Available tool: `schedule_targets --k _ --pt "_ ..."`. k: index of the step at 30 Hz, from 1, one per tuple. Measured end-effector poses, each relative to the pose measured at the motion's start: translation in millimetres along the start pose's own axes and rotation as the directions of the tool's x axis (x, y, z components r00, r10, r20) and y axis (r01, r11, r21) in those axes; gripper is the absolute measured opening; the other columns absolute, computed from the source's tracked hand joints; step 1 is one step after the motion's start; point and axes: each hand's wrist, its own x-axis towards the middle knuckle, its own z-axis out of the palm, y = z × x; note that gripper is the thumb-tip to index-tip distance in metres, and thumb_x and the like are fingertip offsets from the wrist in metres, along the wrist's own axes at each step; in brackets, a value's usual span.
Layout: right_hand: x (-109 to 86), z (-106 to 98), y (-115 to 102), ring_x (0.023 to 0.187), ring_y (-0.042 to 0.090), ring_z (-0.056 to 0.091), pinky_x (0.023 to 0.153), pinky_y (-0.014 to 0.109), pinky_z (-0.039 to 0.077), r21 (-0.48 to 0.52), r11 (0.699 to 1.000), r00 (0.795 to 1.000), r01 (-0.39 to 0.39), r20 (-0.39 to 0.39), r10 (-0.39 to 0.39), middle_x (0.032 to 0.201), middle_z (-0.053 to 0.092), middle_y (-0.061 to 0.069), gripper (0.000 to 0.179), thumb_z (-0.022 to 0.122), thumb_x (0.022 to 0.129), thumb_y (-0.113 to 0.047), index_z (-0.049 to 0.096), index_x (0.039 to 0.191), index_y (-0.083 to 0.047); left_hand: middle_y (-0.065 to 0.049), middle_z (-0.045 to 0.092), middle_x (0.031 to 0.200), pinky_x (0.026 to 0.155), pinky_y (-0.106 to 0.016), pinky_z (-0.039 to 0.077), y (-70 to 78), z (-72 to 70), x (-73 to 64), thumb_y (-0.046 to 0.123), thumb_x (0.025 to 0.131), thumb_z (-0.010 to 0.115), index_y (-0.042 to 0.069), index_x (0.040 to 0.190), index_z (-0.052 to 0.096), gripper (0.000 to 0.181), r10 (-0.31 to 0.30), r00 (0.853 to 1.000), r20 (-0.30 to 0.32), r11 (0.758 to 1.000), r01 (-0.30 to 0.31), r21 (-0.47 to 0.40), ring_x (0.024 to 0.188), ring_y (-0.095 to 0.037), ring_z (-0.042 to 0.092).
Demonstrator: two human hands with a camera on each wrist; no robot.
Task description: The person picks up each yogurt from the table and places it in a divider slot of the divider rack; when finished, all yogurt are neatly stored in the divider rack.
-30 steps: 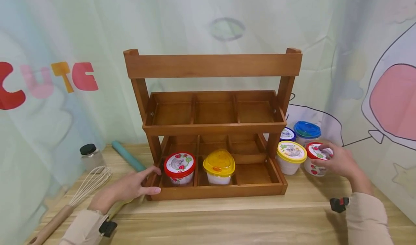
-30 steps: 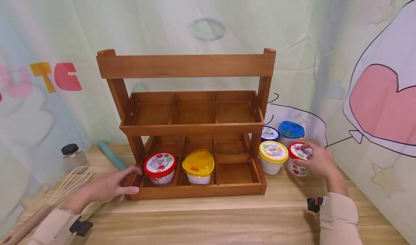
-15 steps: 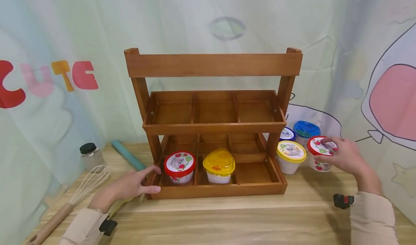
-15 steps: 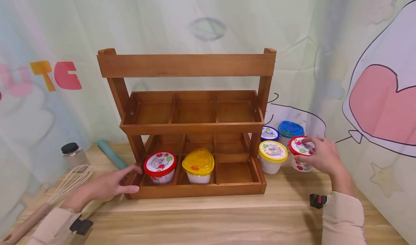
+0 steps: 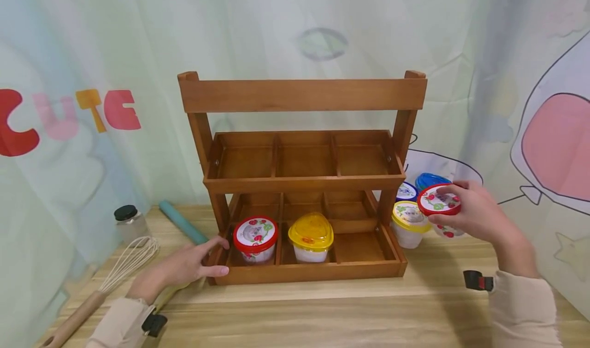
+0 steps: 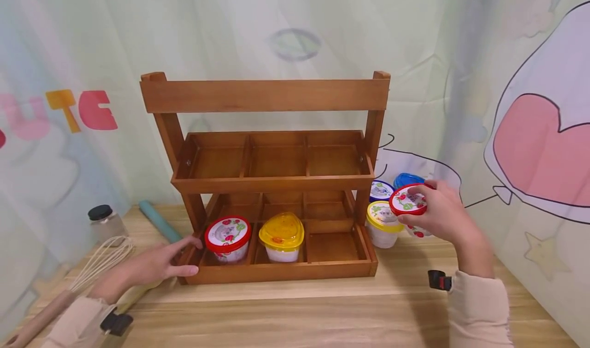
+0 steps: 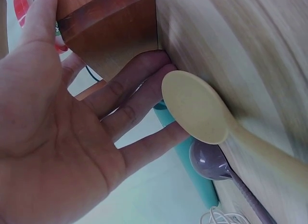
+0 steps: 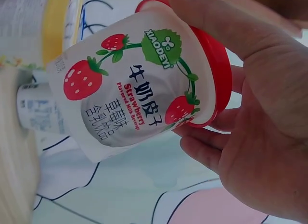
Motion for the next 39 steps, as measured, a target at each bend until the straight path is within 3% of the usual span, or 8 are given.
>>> schedule_targets --k 12,16,20,28,39 --pt "1.0 6.8 -44.5 0.119 0.049 0.040 0.077 0.056 0.053 -0.061 0.982 0.984 0.181 0.007 -0.180 0.131 0.049 0.030 0.064 0.088 0.074 -0.041 0.067 0.122 -0.004 -0.001 0.050 0.075 0.065 -0.040 0.040 -0.8 -0.8 0.8 0.044 0.092 0.070 0.017 0.132 0.049 0.053 0.006 1.000 -0.004 1.000 -0.006 0.005 0.072 -0.020 0.049" --pt "2.4 13.7 -57.9 0.121 0.049 0.038 0.076 0.054 0.053 -0.031 0.979 0.980 0.199 0.036 -0.198 0.132 0.048 0.030 0.059 0.088 0.075 -0.040 0.068 0.121 -0.008 -0.001 0.048 0.072 0.065 -0.039 0.040 -1.1 -0.4 0.5 0.043 0.092 0.071 0.016 0.132 0.049 0.053 0.009 1.000 -0.002 1.000 -0.009 -0.004 0.070 -0.020 0.048" --pt "4.5 22.6 -67.7 0.121 0.048 0.039 0.073 0.051 0.055 -0.015 0.982 0.980 0.189 0.063 -0.188 0.134 0.048 0.029 0.066 0.087 0.074 -0.047 0.066 0.126 -0.011 -0.001 0.048 0.073 0.065 -0.039 0.040 -1.2 -0.1 0.9 0.043 0.092 0.071 0.015 0.132 0.048 0.054 0.011 1.000 -0.001 1.000 -0.011 -0.009 0.072 -0.020 0.048" --pt "7.1 34.5 -75.1 0.120 0.044 0.044 0.070 0.046 0.056 -0.012 0.978 0.975 0.206 0.089 -0.205 0.133 0.051 0.025 0.065 0.086 0.074 -0.049 0.066 0.126 -0.016 -0.002 0.051 0.076 0.067 -0.040 0.041 -0.6 -0.3 2.0 0.045 0.092 0.070 0.015 0.132 0.049 0.054 0.006 1.000 0.006 1.000 -0.006 -0.001 0.074 -0.021 0.050" --pt "13.4 55.4 -74.2 0.121 0.040 0.047 0.081 0.047 0.054 0.085 0.955 0.939 0.285 0.176 -0.296 0.136 0.051 0.021 0.058 0.080 0.081 -0.049 0.065 0.130 -0.020 -0.001 0.053 0.079 0.067 -0.041 0.042 -0.9 -0.2 1.0 0.043 0.092 0.071 0.016 0.132 0.049 0.053 0.019 1.000 -0.001 1.000 -0.019 0.012 0.075 -0.021 0.051"
